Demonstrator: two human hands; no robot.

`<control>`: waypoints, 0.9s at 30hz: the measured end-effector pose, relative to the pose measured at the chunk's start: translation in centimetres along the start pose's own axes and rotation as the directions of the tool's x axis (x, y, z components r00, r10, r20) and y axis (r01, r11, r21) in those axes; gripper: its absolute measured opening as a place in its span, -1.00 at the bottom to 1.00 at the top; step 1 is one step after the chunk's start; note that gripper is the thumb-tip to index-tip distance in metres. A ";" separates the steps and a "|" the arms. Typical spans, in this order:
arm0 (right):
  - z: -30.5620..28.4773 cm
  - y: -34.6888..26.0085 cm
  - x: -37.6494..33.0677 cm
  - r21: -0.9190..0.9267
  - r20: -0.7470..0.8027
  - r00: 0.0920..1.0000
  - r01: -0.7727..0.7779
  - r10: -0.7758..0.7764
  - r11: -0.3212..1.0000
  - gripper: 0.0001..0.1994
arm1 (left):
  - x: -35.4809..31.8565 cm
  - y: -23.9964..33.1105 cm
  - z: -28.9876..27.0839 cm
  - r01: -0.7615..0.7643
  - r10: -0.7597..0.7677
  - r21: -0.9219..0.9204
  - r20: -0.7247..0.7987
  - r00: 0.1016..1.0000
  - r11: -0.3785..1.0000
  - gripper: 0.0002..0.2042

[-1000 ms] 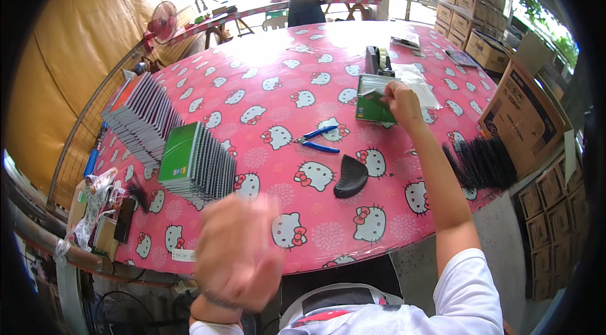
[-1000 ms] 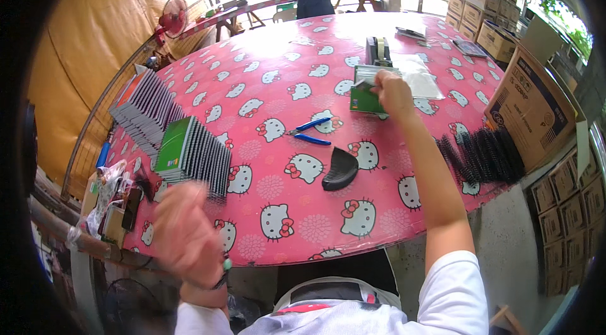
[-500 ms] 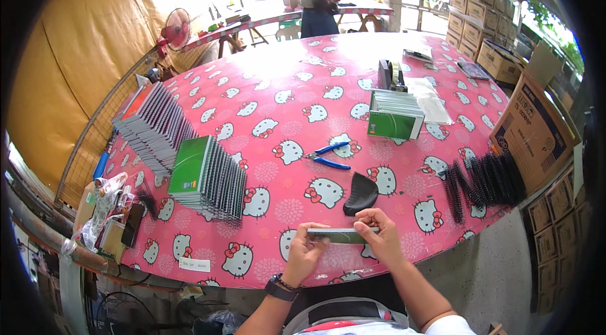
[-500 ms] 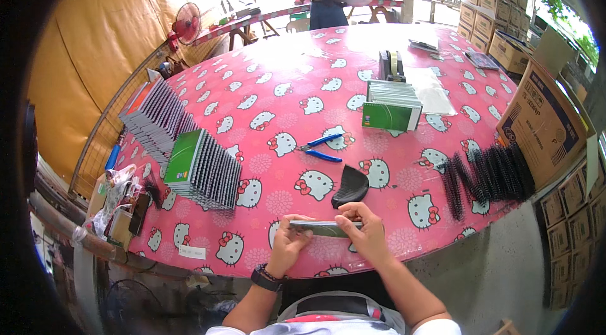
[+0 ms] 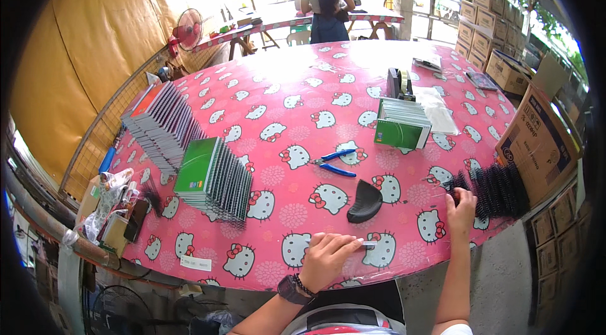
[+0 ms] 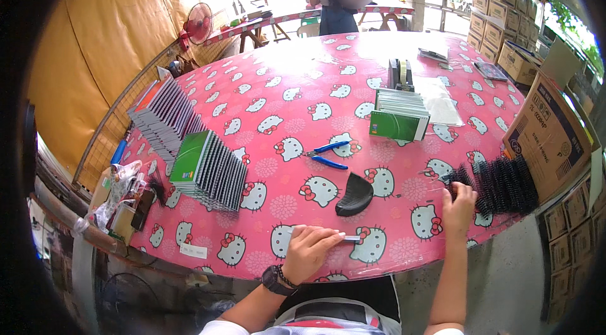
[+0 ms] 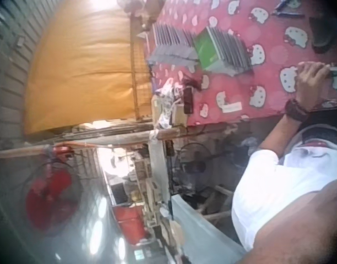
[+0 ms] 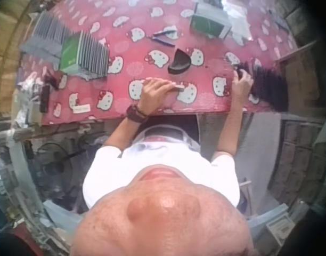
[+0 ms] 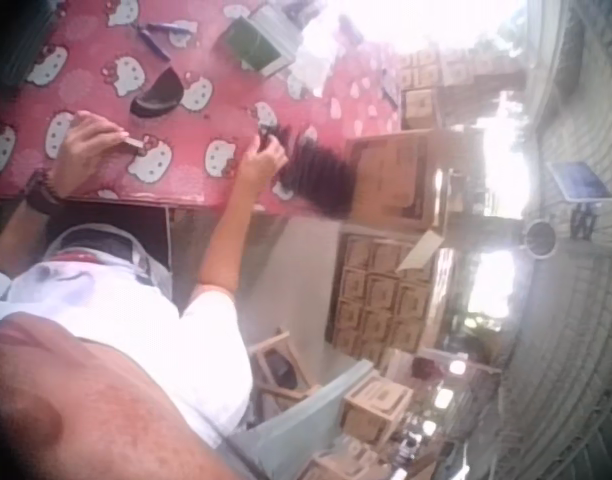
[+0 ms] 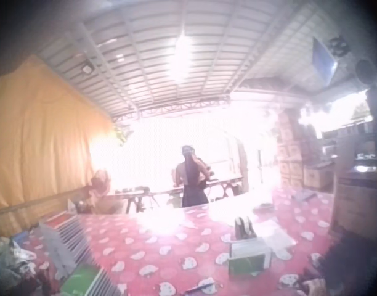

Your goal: The person assembles spiral-bound notebooks by inserting black plastic spines into the spiral binding of green-covered notebooks. They handle each notebook individually, align the spine, and press it into place, then place the finished unit on a growing stack.

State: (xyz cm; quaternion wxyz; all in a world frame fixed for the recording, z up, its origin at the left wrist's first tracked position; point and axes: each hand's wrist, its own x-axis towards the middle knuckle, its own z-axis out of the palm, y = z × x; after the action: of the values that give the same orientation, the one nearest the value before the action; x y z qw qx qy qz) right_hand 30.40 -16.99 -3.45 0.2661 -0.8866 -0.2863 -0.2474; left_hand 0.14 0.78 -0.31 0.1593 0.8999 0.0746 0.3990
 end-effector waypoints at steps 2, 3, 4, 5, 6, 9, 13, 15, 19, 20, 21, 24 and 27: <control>0.3 2.2 0.0 -0.166 0.060 0.998 0.000 0.010 0.986 -0.74 | 0.2 -0.1 -0.3 0.010 -0.010 -0.006 -0.030 0.999 1.000 -0.73; 0.5 2.2 0.0 -0.236 0.096 0.995 0.007 0.016 0.972 -0.74 | 0.1 -0.3 -0.6 0.017 -0.017 0.007 -0.010 1.000 1.000 -0.72; 0.7 2.2 0.2 -0.234 0.118 0.993 0.017 0.011 0.972 -0.74 | 0.0 -0.5 -0.8 0.024 -0.024 0.020 0.009 1.000 1.000 -0.72; 1.0 2.2 0.5 -0.233 0.139 0.990 0.026 0.006 0.972 -0.75 | -0.1 -0.7 -0.9 0.029 -0.030 0.031 0.029 0.999 0.999 -0.71; 1.1 2.1 0.8 -0.232 0.159 0.987 0.035 0.002 0.972 -0.76 | -0.2 -0.9 -0.9 0.023 -0.024 0.021 0.028 0.999 1.000 -0.71; 0.5 2.7 1.4 -0.144 0.208 0.978 0.014 0.016 0.989 -0.81 | -0.3 -0.9 -1.0 0.006 -0.006 0.020 0.014 1.000 1.000 -0.69; -2.0 2.0 3.0 0.075 0.172 0.982 -0.086 0.072 0.993 -0.88 | -0.3 -1.1 -1.4 0.018 -0.019 0.058 0.029 0.999 0.998 -0.65; -2.5 2.1 3.2 0.111 0.073 0.997 -0.047 0.039 0.993 -0.88 | -0.2 -1.4 -1.2 0.014 -0.016 0.048 0.050 0.999 0.999 -0.62; -3.2 -1.8 2.6 0.231 0.042 0.993 0.097 -0.110 0.968 -0.79 | -0.2 -1.4 -1.9 0.041 -0.042 0.092 -0.001 0.999 0.995 -0.69; -3.4 -3.3 2.8 0.297 0.112 0.983 0.110 -0.149 0.948 -0.78 | 0.0 -1.4 -1.1 0.053 -0.053 0.075 -0.001 0.999 0.996 -0.70; -2.7 -3.8 2.2 0.368 0.146 0.974 0.109 -0.173 0.923 -0.80 | 0.1 -1.3 -0.6 0.066 -0.066 0.073 -0.010 0.998 0.995 -0.71; -1.9 -4.5 1.0 0.480 0.336 0.924 0.001 -0.184 0.877 -0.82 | 0.1 -1.1 0.0 0.090 -0.089 0.050 -0.025 0.996 0.995 -0.75; -2.6 -5.4 1.1 0.545 0.437 0.878 -0.086 -0.195 0.834 -0.81 | 1.6 -0.5 0.9 0.091 -0.092 -0.010 -0.030 0.995 0.996 -0.80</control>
State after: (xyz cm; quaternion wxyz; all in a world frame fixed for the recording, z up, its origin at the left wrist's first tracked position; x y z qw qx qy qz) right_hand 27.01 -14.47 0.90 0.4229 -0.7966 -0.4274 0.0623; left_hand 1.87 1.44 0.10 0.1801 0.8886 0.1165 0.4055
